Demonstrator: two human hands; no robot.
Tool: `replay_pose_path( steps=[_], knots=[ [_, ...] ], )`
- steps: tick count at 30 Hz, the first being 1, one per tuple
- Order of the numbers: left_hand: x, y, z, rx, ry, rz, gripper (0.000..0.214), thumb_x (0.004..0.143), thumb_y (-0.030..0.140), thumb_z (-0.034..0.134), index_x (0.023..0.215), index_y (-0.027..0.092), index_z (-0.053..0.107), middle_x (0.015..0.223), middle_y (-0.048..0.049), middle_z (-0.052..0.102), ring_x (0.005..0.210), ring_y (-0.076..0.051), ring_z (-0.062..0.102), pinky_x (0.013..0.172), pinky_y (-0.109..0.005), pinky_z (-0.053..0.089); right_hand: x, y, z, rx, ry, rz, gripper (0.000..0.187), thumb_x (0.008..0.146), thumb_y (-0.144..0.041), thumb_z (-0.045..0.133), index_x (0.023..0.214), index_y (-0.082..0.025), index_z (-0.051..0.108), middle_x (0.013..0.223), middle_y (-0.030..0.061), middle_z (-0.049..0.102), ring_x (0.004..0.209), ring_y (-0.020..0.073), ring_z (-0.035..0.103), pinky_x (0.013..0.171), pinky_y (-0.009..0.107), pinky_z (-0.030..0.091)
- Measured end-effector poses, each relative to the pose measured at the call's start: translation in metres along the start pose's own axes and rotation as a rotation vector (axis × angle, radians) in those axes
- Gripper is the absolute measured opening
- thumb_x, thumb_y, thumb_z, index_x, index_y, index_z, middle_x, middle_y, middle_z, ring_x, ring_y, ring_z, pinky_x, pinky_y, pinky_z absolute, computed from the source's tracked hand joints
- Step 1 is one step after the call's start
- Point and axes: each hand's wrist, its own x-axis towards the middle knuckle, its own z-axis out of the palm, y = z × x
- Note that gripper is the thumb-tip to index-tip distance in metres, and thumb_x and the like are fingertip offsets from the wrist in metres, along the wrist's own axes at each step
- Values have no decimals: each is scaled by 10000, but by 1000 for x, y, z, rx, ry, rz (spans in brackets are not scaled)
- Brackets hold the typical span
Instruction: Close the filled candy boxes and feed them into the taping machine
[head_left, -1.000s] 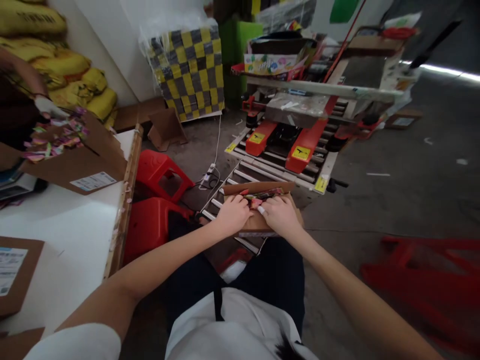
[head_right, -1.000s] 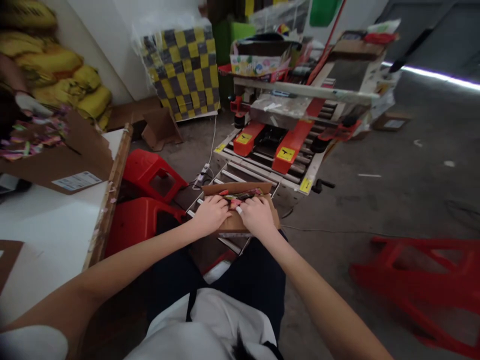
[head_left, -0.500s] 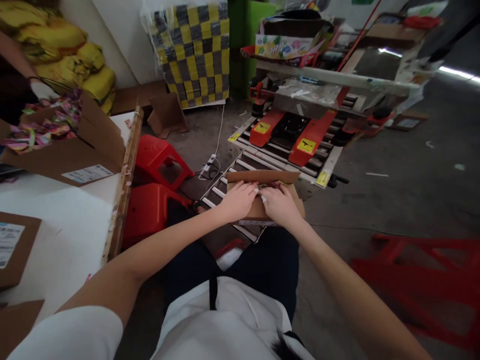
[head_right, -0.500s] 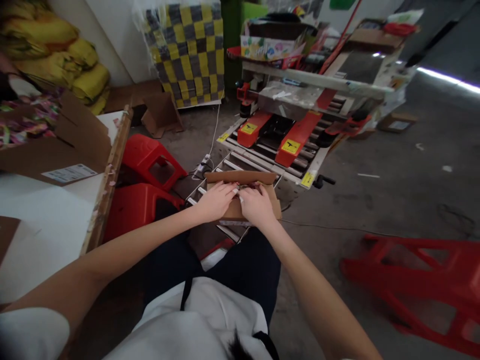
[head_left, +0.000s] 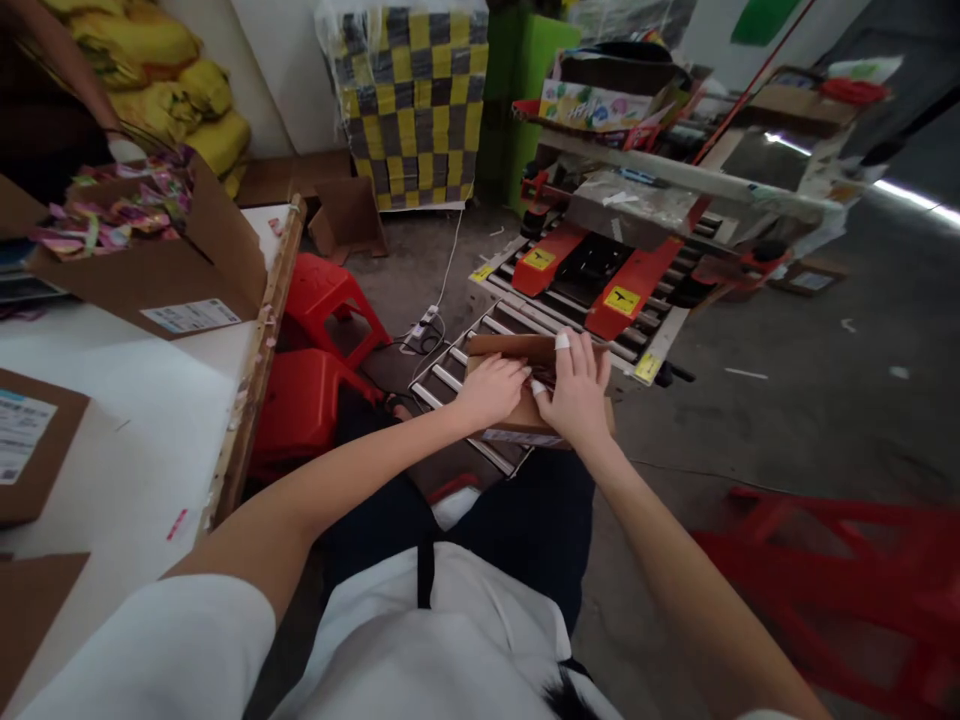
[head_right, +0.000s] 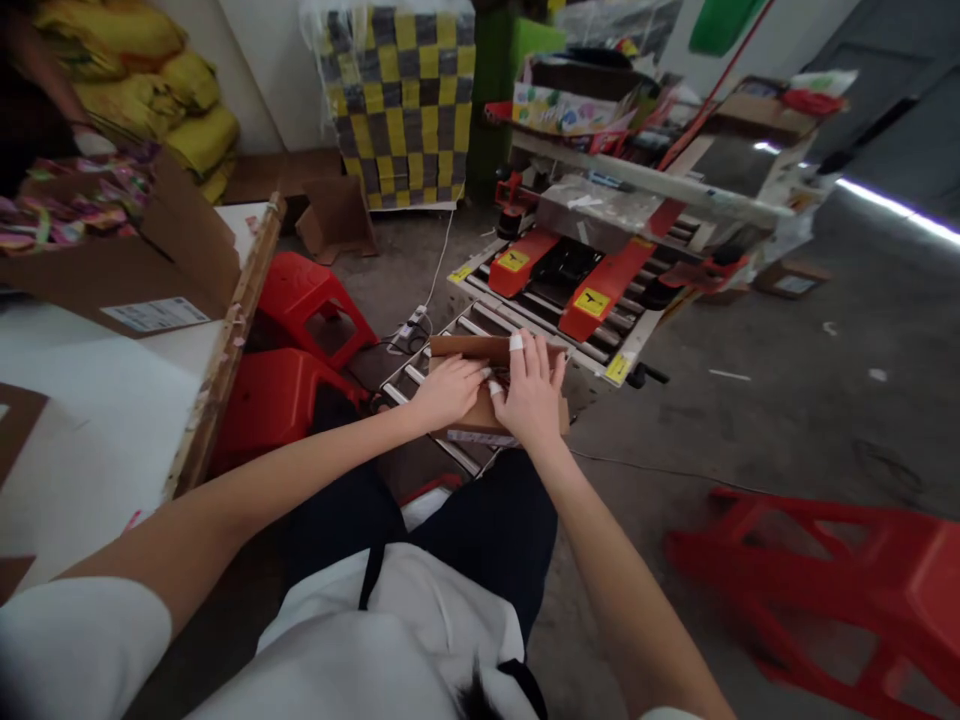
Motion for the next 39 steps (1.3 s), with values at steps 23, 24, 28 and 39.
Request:
replay_pose_path(
  steps=[23, 24, 28, 39],
  knots=[
    [14, 37, -7, -34, -125, -527, 695, 804, 478, 561, 1398, 182, 354, 1211, -182, 491, 1046, -329, 512, 863, -454, 428, -20, -3, 30, 369, -55, 239, 544, 949, -425, 221, 1440, -193, 255, 1474, 165, 295, 1384, 315, 225, 1057, 617, 258],
    [20, 38, -6, -26, -139, -575, 606, 856, 397, 504, 1402, 187, 350, 1199, -179, 504, 1041, -311, 524, 857, -439, 435, -26, -7, 33, 400, -132, 224, 565, 949, -451, 193, 1464, -218, 201, 1515, 152, 223, 1408, 323, 163, 1055, 644, 234],
    [31, 34, -18, -57, -293, -603, 608, 869, 262, 491, 1431, 143, 293, 1331, -245, 439, 1125, -328, 521, 877, -455, 453, -32, -5, 32, 366, -296, 90, 697, 905, -579, 253, 1495, -235, 111, 1559, 156, 28, 1418, 384, 3, 1021, 709, 204],
    [-6, -17, -31, -806, -114, -523, 732, 733, 385, 691, 1353, 96, 431, 1462, -230, 333, 1377, -316, 310, 1128, -431, 304, 61, 62, 59, 62, -251, -168, 827, 689, -300, 689, 1396, -73, 324, 1450, 289, 286, 1348, 446, 248, 1008, 613, 341]
  ],
)
